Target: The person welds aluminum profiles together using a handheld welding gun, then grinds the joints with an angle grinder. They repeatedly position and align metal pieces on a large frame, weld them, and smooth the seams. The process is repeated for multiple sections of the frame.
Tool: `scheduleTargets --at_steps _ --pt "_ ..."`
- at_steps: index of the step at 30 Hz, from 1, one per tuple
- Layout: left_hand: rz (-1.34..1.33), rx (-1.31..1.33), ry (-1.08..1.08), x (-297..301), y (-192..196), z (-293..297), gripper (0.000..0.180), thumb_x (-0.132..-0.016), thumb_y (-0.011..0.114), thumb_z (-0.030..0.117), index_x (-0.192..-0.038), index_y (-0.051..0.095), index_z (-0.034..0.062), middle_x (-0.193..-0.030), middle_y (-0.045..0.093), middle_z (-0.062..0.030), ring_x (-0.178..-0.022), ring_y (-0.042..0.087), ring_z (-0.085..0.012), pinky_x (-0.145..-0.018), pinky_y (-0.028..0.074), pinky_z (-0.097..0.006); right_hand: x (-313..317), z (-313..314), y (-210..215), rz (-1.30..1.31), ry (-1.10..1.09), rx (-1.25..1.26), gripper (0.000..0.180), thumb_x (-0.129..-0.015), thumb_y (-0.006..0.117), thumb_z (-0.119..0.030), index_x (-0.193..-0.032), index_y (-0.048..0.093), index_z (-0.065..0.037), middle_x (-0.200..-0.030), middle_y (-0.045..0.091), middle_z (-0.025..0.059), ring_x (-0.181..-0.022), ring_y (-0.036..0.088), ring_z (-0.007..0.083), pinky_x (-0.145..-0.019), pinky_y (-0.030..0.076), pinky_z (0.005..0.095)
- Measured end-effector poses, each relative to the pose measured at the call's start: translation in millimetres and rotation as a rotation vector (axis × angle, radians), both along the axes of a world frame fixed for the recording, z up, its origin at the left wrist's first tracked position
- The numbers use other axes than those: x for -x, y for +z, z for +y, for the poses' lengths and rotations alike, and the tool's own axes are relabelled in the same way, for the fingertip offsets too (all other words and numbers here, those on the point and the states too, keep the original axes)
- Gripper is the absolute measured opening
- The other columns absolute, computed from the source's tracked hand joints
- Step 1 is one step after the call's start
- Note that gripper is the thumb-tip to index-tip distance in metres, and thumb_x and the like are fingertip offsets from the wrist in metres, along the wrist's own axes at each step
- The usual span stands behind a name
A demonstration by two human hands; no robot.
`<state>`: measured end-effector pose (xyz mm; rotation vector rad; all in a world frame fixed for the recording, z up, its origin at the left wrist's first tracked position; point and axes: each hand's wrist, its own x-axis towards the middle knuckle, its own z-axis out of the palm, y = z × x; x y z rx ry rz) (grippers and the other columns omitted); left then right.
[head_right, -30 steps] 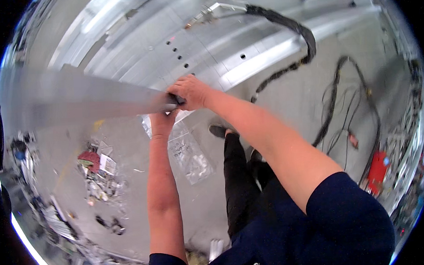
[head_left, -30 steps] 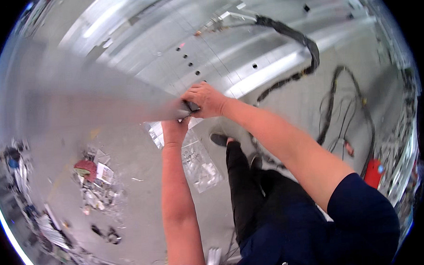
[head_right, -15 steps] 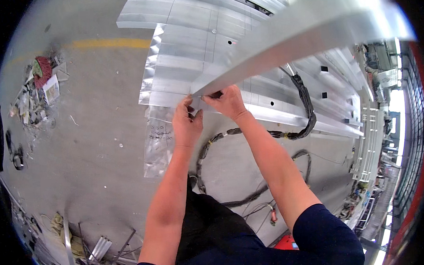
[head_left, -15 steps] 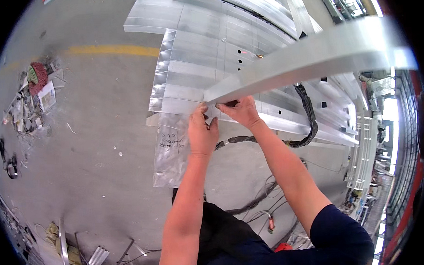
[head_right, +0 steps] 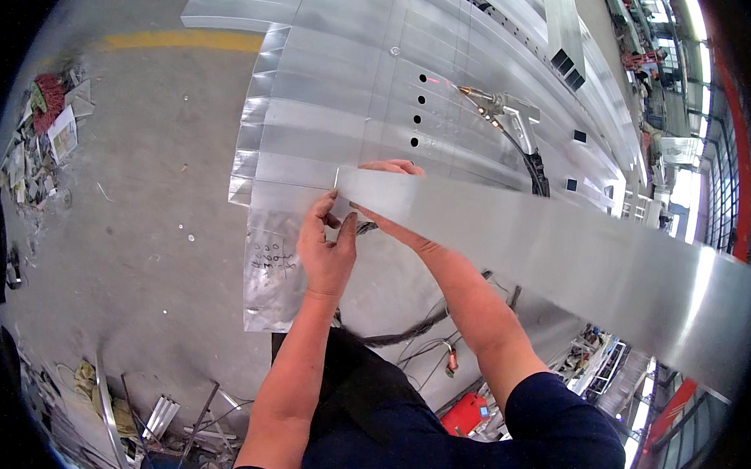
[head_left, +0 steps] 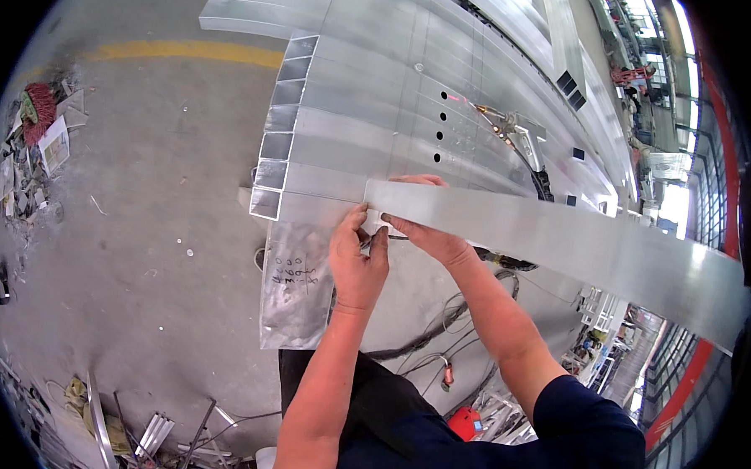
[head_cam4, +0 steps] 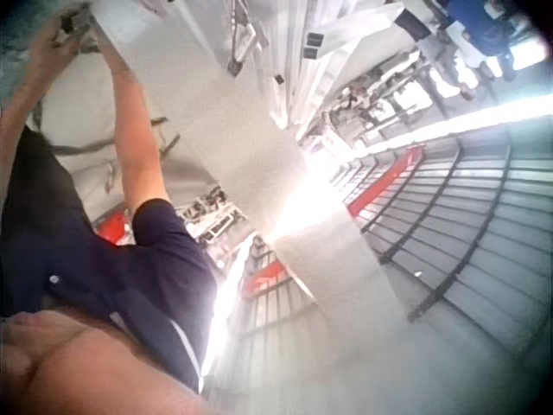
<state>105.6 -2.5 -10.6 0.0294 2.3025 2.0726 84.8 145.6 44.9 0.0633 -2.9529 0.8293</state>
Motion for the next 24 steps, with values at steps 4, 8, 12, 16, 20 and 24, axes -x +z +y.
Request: scheduleTargets --at_steps 4,8,12,16,20,24 --pt "-0.010 0.122 -0.023 3 1 1 0.036 -0.080 0.073 0.002 -0.111 0.055 0.0011 -0.117 0.065 -0.0121 -0.071 0.058 -0.0220 -0.065 0.051 -0.033 1 11 -3 -0.048 0.081 -0.079 0.041 -0.071 0.081 -0.015 -0.110 0.069 -0.015 -0.113 0.067 0.0004 -0.103 0.060 0.0230 -0.092 0.046 0.0377" --pt "-0.002 0.202 -0.072 10 0 1 0.037 -0.081 0.072 0.003 -0.114 0.056 0.0027 -0.112 0.066 -0.0126 -0.075 0.061 -0.0250 -0.067 0.051 -0.036 -4 19 -15 -0.023 0.069 -0.068 0.042 -0.068 0.080 -0.013 -0.109 0.070 -0.016 -0.113 0.066 -0.0007 -0.103 0.061 0.0222 -0.091 0.046 0.0365" --pt "-0.022 0.222 -0.128 14 -1 -4 0.039 -0.080 0.071 0.001 -0.116 0.056 0.0039 -0.109 0.067 -0.0137 -0.081 0.064 -0.0291 -0.072 0.052 -0.038 -2 16 -16 0.068 0.090 -0.080 0.040 -0.066 0.081 -0.013 -0.105 0.071 -0.017 -0.111 0.066 -0.0013 -0.100 0.062 0.0211 -0.090 0.047 0.0357" --pt "0.118 0.204 -0.095 19 -2 -6 0.036 -0.079 0.070 0.000 -0.113 0.058 0.0033 -0.109 0.067 -0.0139 -0.091 0.067 -0.0320 -0.077 0.054 -0.040 -7 22 -22 0.039 0.094 -0.049 0.037 -0.068 0.078 -0.015 -0.105 0.072 -0.015 -0.115 0.067 0.0008 -0.099 0.063 0.0228 -0.088 0.047 0.0371" --pt "0.138 0.245 -0.105 23 -1 -4 0.031 -0.081 0.069 0.001 -0.110 0.060 0.0049 -0.110 0.067 -0.0132 -0.097 0.067 -0.0330 -0.081 0.055 -0.041 -1 16 -16 0.041 0.122 -0.113 0.037 -0.068 0.076 -0.013 -0.104 0.072 -0.015 -0.114 0.067 0.0010 -0.098 0.063 0.0231 -0.089 0.046 0.0372" --pt "0.029 0.344 -0.249 32 2 -8 0.030 -0.080 0.068 0.001 -0.108 0.060 0.0065 -0.106 0.067 -0.0120 -0.096 0.065 -0.0342 -0.082 0.054 -0.042 -1 13 -12 0.034 0.075 -0.091 0.039 -0.065 0.078 -0.010 -0.103 0.071 -0.016 -0.111 0.067 -0.0004 -0.097 0.063 0.0219 -0.088 0.048 0.0357"
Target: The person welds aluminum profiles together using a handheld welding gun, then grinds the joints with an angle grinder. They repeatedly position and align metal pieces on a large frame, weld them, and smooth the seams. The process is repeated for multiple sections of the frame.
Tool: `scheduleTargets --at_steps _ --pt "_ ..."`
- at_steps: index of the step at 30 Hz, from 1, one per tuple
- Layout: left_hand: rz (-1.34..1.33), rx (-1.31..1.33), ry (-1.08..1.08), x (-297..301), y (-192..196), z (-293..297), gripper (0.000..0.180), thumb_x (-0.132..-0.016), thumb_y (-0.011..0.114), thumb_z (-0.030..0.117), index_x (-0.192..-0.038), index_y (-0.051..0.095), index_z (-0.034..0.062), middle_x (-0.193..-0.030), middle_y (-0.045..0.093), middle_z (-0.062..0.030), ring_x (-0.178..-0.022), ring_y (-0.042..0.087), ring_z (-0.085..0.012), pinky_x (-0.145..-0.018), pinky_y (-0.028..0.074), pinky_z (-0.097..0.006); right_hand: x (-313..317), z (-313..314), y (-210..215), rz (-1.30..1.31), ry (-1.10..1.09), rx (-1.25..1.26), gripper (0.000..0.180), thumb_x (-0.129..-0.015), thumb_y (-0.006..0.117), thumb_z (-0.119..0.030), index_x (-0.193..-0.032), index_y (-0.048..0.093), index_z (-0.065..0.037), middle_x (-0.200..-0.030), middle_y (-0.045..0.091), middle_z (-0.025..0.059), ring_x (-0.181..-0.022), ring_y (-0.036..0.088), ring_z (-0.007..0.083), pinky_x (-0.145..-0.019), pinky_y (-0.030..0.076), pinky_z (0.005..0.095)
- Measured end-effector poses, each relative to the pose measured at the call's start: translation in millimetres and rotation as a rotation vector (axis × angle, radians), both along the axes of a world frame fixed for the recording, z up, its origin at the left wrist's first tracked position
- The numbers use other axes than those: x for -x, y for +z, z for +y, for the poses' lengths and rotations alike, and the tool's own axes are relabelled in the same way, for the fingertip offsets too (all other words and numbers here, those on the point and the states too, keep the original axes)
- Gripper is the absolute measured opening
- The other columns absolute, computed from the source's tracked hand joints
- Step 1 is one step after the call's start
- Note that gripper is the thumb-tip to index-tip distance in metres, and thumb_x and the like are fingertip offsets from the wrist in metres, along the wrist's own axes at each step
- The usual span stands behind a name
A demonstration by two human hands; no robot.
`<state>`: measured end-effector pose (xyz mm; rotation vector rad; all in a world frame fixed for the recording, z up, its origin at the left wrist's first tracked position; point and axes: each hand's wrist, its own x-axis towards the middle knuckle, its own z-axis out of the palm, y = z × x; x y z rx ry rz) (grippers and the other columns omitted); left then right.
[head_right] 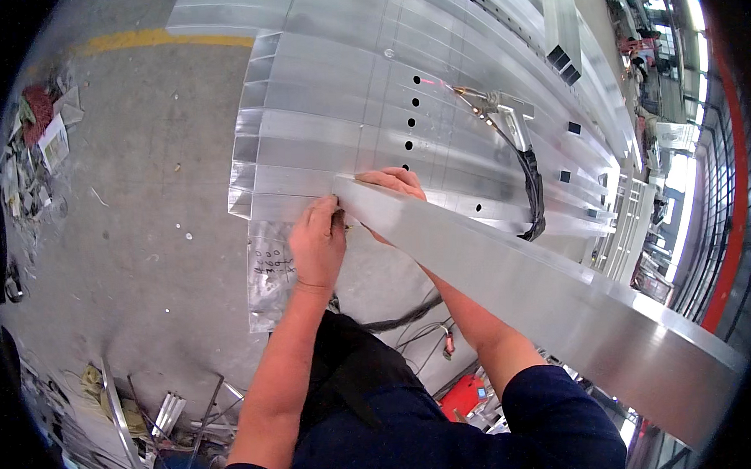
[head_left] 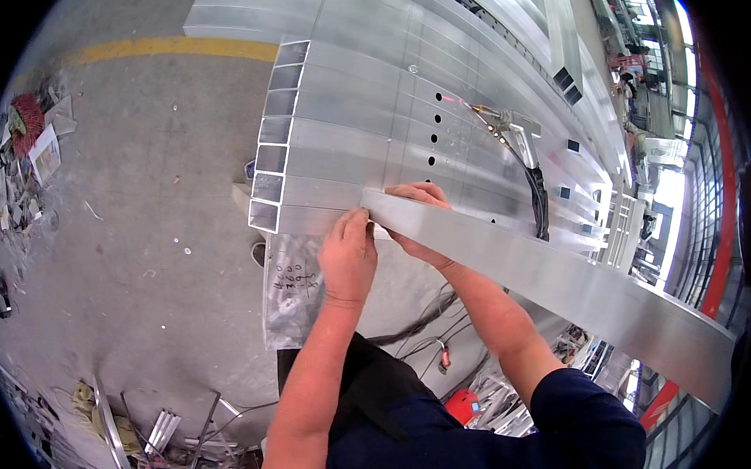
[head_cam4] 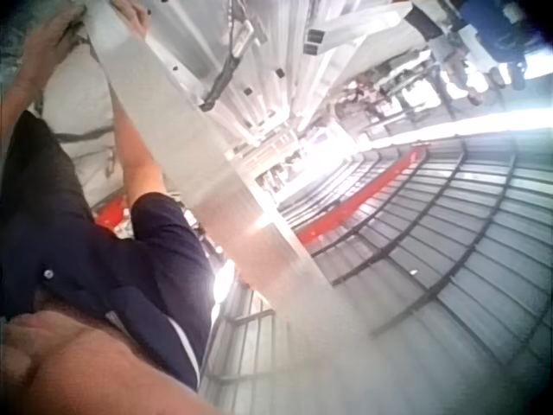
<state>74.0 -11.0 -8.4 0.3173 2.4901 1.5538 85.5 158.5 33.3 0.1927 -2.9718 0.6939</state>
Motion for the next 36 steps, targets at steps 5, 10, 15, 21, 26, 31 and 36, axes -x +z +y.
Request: scheduleTargets --at_steps 5,10,15,21,26,31,36 --pt "0.162 -0.083 -0.367 50 -6 -19 0.044 -0.074 0.068 -0.002 -0.116 0.055 0.0063 -0.110 0.063 -0.0134 -0.101 0.060 -0.0371 -0.083 0.052 -0.044 -5 3 -6 0.029 0.016 0.027 0.042 -0.065 0.078 -0.009 -0.105 0.069 -0.016 -0.110 0.066 -0.0009 -0.098 0.062 0.0215 -0.089 0.048 0.0351" --pt "0.154 -0.190 -0.574 71 0 -18 0.053 -0.075 0.065 -0.003 -0.124 0.048 0.0044 -0.116 0.060 -0.0165 -0.109 0.056 -0.0395 -0.091 0.049 -0.046 -14 14 -20 0.020 0.017 -0.020 0.042 -0.068 0.078 -0.012 -0.108 0.068 -0.016 -0.110 0.067 0.0001 -0.098 0.061 0.0214 -0.089 0.047 0.0352" --pt "0.263 -0.106 -0.595 70 -8 -9 0.051 -0.073 0.065 -0.004 -0.121 0.048 0.0020 -0.114 0.060 -0.0175 -0.108 0.055 -0.0391 -0.093 0.047 -0.045 -15 5 -14 0.147 0.003 -0.013 0.036 -0.074 0.079 -0.019 -0.109 0.068 -0.013 -0.109 0.067 0.0056 -0.097 0.063 0.0263 -0.086 0.049 0.0385" --pt "0.291 0.009 -0.613 74 -3 -6 0.044 -0.072 0.064 -0.005 -0.112 0.048 0.0019 -0.105 0.061 -0.0187 -0.103 0.055 -0.0415 -0.088 0.047 -0.046 -15 13 -13 -0.066 -0.117 0.212 0.044 -0.068 0.080 -0.020 -0.106 0.061 -0.009 -0.100 0.067 0.0120 -0.098 0.062 0.0341 -0.088 0.049 0.0408" --pt "0.271 0.040 -0.623 71 2 -5 0.042 -0.073 0.065 -0.004 -0.110 0.046 0.0026 -0.102 0.061 -0.0186 -0.101 0.056 -0.0417 -0.085 0.047 -0.047 -15 10 -20 0.216 -0.013 0.207 0.045 -0.067 0.082 -0.015 -0.105 0.059 -0.007 -0.089 0.066 0.0112 -0.085 0.063 0.0343 -0.076 0.049 0.0423" --pt "0.295 0.140 -0.628 67 7 -4 0.042 -0.074 0.068 -0.002 -0.111 0.050 0.0024 -0.101 0.063 -0.0196 -0.101 0.057 -0.0420 -0.084 0.048 -0.046 -21 10 -24 0.199 -0.028 0.175 0.062 -0.066 0.079 -0.013 -0.123 0.053 -0.010 -0.101 0.066 0.0106 -0.101 0.060 0.0335 -0.093 0.044 0.0411" --pt "0.260 0.133 -0.657 67 12 2 0.040 -0.073 0.073 0.000 -0.110 0.058 0.0015 -0.103 0.065 -0.0195 -0.094 0.063 -0.0393 -0.079 0.052 -0.043 -30 9 -23 0.230 -0.143 0.284 0.076 -0.068 0.079 -0.013 -0.135 0.045 -0.008 -0.113 0.061 0.0135 -0.114 0.053 0.0346 -0.105 0.036 0.0438"
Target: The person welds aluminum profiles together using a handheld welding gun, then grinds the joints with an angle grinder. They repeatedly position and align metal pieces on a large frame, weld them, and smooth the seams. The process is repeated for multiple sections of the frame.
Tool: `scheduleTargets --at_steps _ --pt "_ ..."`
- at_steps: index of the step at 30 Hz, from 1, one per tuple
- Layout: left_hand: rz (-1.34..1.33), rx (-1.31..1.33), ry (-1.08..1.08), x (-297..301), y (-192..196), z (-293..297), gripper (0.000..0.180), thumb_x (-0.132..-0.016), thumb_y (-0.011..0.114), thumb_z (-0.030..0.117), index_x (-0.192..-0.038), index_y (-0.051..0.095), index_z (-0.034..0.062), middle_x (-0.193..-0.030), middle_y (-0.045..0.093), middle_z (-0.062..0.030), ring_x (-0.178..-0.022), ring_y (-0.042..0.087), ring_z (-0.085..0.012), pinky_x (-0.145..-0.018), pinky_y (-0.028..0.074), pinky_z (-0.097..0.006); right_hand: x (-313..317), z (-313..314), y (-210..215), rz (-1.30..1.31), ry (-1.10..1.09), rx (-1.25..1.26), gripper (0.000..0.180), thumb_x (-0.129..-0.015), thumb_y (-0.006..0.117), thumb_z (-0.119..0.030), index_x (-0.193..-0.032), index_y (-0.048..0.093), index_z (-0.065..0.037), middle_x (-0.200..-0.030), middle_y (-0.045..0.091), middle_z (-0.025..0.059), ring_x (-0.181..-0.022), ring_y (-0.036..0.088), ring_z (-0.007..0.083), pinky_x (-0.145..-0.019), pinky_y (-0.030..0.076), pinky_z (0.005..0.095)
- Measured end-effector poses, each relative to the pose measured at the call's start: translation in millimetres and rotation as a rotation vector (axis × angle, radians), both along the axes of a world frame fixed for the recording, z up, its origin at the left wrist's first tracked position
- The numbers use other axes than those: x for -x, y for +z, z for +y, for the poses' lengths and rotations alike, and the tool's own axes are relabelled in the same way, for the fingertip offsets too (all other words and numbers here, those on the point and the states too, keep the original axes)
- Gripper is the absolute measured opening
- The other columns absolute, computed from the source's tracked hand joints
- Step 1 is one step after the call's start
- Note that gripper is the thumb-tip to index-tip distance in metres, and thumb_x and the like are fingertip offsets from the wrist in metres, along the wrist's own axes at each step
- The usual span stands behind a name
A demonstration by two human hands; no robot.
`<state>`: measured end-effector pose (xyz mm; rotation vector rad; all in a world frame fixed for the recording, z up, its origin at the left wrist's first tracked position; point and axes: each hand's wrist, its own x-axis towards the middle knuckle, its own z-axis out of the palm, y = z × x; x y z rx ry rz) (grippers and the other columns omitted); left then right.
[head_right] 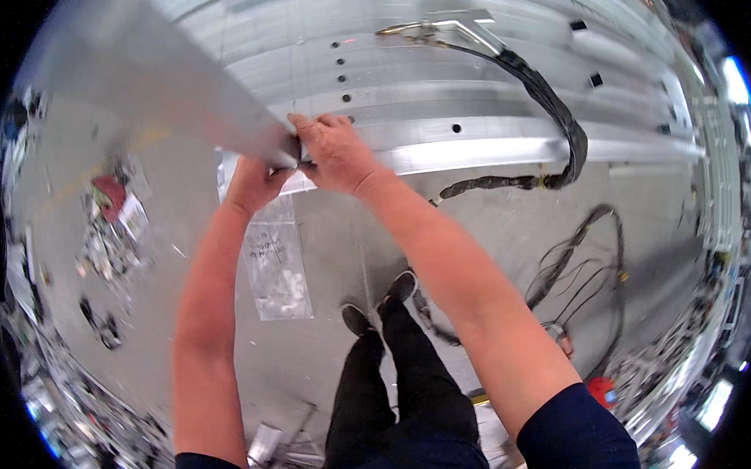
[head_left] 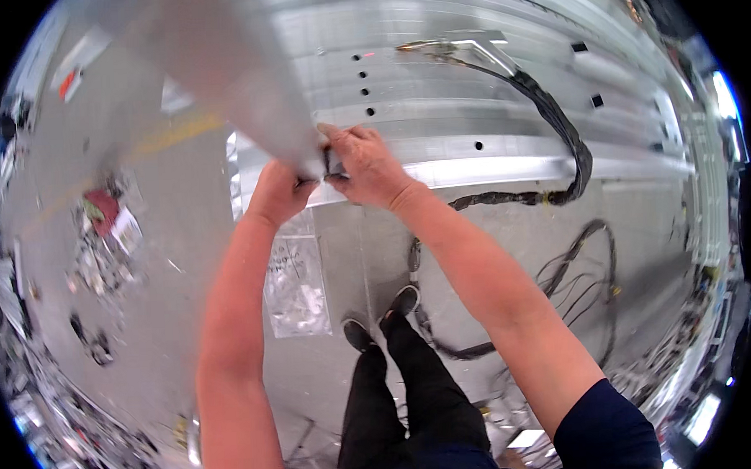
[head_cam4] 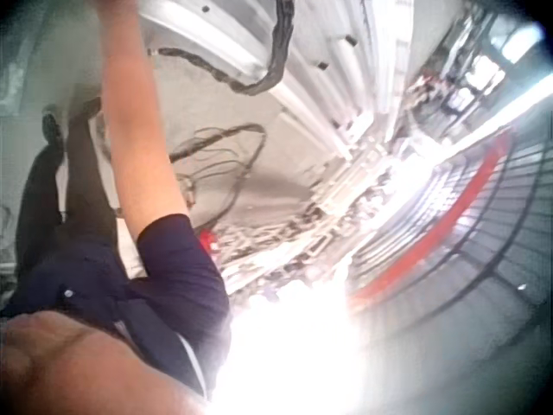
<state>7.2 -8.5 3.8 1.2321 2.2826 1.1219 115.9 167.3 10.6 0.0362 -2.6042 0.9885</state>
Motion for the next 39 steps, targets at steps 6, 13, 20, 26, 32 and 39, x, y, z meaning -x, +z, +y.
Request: scheduleTargets --at_steps 6,13,20,26,32,39 --pt "0.082 0.131 0.002 5 0 -4 0.023 -0.071 0.077 0.004 -0.092 0.067 0.0002 -0.088 0.069 -0.0139 -0.080 0.066 -0.0316 -0.070 0.052 -0.041 -120 43 43 -0.069 -0.431 0.340 0.074 -0.071 0.073 -0.009 -0.140 0.046 -0.011 -0.137 0.047 0.0148 -0.132 0.042 0.0308 -0.106 0.041 0.0409" --pt "0.279 0.169 -0.011 -6 10 6 0.021 -0.078 0.075 0.013 -0.096 0.069 0.0034 -0.095 0.068 -0.0156 -0.090 0.063 -0.0334 -0.083 0.047 -0.043 -232 242 41 -0.218 -0.846 -0.315 0.057 -0.087 0.067 -0.039 -0.128 0.054 -0.003 -0.122 0.059 0.0199 -0.117 0.053 0.0389 -0.101 0.042 0.0461" --pt "0.050 0.150 0.009 -7 8 8 0.036 -0.080 0.077 0.010 -0.111 0.061 0.0004 -0.112 0.062 -0.0139 -0.104 0.060 -0.0294 -0.093 0.047 -0.037 -111 361 32 -0.506 -0.671 -0.196 0.067 -0.089 0.063 -0.050 -0.131 0.055 0.000 -0.122 0.061 0.0154 -0.113 0.057 0.0291 -0.100 0.042 0.0384" --pt "-0.020 0.167 0.068 -7 7 7 0.050 -0.079 0.078 0.010 -0.122 0.055 0.0000 -0.122 0.058 -0.0136 -0.114 0.057 -0.0283 -0.099 0.044 -0.036 -26 380 42 -0.881 -0.313 0.433 0.062 -0.082 0.070 -0.048 -0.119 0.060 0.001 -0.090 0.063 0.0084 -0.085 0.061 0.0131 -0.076 0.049 0.0236" --pt "-0.166 -0.070 0.038 0 -12 0 0.052 -0.080 0.077 0.008 -0.125 0.052 0.0014 -0.122 0.059 -0.0136 -0.114 0.058 -0.0266 -0.100 0.044 -0.035 -20 377 48 -0.827 -0.313 0.510 0.059 -0.081 0.073 -0.037 -0.121 0.057 0.003 -0.090 0.059 0.0052 -0.081 0.056 0.0112 -0.070 0.048 0.0254" --pt "-0.019 0.110 -0.056 10 -7 -2 0.050 -0.078 0.079 0.008 -0.122 0.055 0.0020 -0.118 0.062 -0.0124 -0.108 0.061 -0.0258 -0.096 0.047 -0.034 -121 294 138 -0.656 -0.523 0.406 0.055 -0.082 0.079 -0.034 -0.121 0.060 -0.002 -0.095 0.063 0.0058 -0.089 0.058 0.0142 -0.082 0.049 0.0291"
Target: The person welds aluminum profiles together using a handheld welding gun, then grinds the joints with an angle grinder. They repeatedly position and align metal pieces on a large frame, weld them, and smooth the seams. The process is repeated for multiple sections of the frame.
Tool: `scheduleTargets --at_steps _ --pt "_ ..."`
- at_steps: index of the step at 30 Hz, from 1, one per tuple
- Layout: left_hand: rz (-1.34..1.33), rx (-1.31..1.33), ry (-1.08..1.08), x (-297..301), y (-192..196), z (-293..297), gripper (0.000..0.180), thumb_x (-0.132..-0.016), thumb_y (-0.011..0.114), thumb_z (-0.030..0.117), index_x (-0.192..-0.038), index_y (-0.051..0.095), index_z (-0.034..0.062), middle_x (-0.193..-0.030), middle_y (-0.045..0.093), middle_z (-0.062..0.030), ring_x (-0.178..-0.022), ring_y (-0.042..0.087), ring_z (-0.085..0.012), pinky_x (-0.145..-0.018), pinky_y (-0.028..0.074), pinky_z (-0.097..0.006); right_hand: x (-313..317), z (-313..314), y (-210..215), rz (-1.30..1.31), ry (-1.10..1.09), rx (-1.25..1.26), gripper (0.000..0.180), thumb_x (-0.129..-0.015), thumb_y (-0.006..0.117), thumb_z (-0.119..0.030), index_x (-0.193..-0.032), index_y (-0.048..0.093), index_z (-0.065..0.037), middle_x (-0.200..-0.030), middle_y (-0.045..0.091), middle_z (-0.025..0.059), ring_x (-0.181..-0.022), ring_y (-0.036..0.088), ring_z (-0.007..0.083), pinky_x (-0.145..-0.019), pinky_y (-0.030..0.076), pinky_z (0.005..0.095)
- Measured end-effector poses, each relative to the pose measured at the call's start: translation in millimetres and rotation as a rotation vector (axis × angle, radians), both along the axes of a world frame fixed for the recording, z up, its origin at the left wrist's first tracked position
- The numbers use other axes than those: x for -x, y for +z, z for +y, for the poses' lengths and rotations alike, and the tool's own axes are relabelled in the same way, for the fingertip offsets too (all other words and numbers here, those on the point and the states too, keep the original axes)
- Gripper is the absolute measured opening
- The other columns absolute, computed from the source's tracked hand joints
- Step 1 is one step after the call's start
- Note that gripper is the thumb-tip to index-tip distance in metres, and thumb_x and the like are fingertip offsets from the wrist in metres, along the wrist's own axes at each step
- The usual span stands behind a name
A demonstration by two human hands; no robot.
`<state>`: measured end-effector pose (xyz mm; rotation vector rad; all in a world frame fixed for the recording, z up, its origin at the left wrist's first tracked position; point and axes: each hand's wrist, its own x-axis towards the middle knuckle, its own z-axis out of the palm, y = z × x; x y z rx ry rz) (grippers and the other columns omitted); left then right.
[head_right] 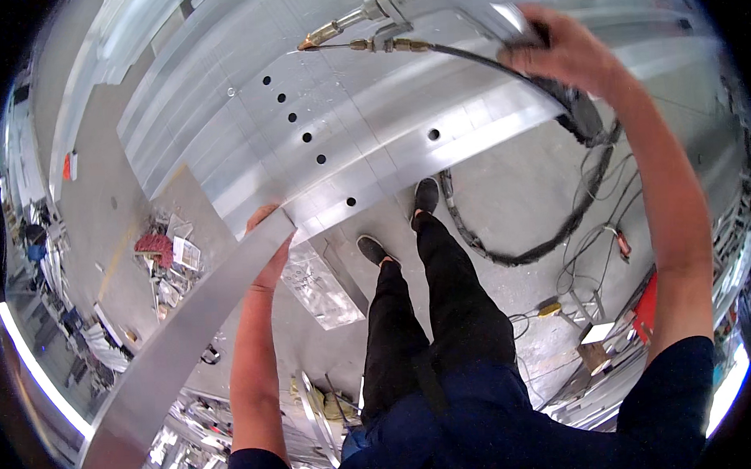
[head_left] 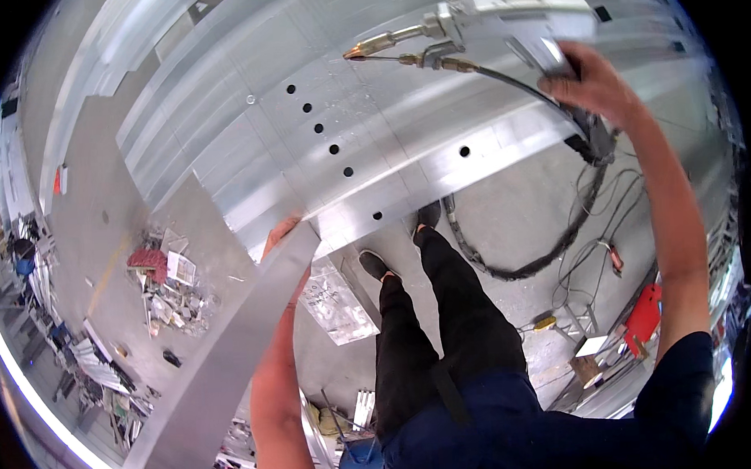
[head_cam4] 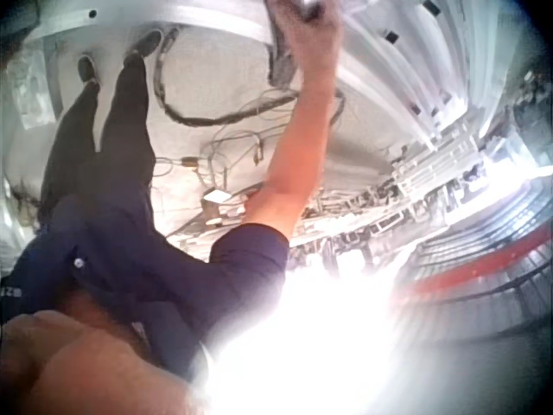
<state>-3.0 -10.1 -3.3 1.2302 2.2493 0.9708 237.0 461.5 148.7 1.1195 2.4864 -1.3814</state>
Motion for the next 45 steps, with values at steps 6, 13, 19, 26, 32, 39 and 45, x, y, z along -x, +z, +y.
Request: scheduleTargets --at_steps 6,13,19,26,32,39,45 --pt "-0.134 0.074 0.054 -5 5 -2 0.047 -0.079 0.080 0.011 -0.120 0.058 0.0013 -0.116 0.062 -0.0114 -0.105 0.061 -0.0230 -0.093 0.049 -0.035 -128 -145 50 -0.146 -0.364 -0.003 0.046 -0.081 0.080 -0.033 -0.106 0.065 0.003 -0.086 0.065 0.0041 -0.075 0.058 0.0121 -0.069 0.050 0.0291" --pt "-0.177 -0.043 0.013 2 -17 -9 0.043 -0.078 0.081 0.010 -0.114 0.060 -0.0007 -0.105 0.066 -0.0095 -0.098 0.063 -0.0206 -0.085 0.054 -0.033 -195 -331 91 -0.237 -0.361 0.478 0.049 -0.082 0.077 -0.019 -0.124 0.055 -0.005 -0.110 0.060 0.0045 -0.096 0.058 0.0160 -0.081 0.051 0.0335" --pt "-0.378 -0.072 0.140 -9 14 5 0.027 -0.079 0.080 0.012 -0.098 0.066 0.0005 -0.097 0.068 -0.0067 -0.091 0.065 -0.0184 -0.076 0.055 -0.032 -138 -414 59 0.309 -0.688 0.918 0.062 -0.079 0.081 -0.007 -0.133 0.051 -0.003 -0.111 0.063 0.0049 -0.101 0.058 0.0127 -0.086 0.051 0.0285" --pt "0.516 0.195 -0.165 7 -4 -7 0.029 -0.077 0.080 0.008 -0.099 0.063 -0.0002 -0.102 0.067 -0.0084 -0.087 0.066 -0.0187 -0.075 0.056 -0.032 -100 -404 7 0.552 -0.407 0.833 0.044 -0.090 0.068 -0.014 -0.130 0.052 -0.002 -0.094 0.061 0.0022 -0.081 0.057 0.0116 -0.073 0.051 0.0289" --pt "-0.085 -0.019 0.024 4 -22 -10 0.029 -0.077 0.079 0.002 -0.101 0.064 0.0010 -0.104 0.068 -0.0068 -0.087 0.067 -0.0165 -0.074 0.057 -0.030 -75 -394 -4 0.583 -0.403 0.863 0.057 -0.092 0.069 -0.038 -0.129 0.047 -0.001 -0.081 0.057 0.0040 -0.070 0.055 0.0145 -0.064 0.049 0.0305" --pt "0.225 0.183 -0.068 -12 21 5 0.030 -0.077 0.080 0.003 -0.102 0.063 0.0023 -0.099 0.067 -0.0058 -0.094 0.065 -0.0151 -0.077 0.056 -0.029 -61 -381 -13 0.473 -0.357 0.863 0.052 -0.096 0.064 -0.031 -0.136 0.045 -0.003 -0.081 0.055 0.0018 -0.066 0.053 0.0110 -0.060 0.047 0.0279" --pt "-0.194 -0.040 0.101 0 -19 -7 0.035 -0.077 0.078 -0.001 -0.108 0.061 0.0031 -0.107 0.065 -0.0048 -0.100 0.064 -0.0168 -0.085 0.055 -0.032 -40 -378 -22 0.416 -0.307 0.850 0.055 -0.092 0.069 -0.037 -0.132 0.052 -0.003 -0.080 0.056 0.0006 -0.062 0.052 0.0082 -0.054 0.046 0.0261"
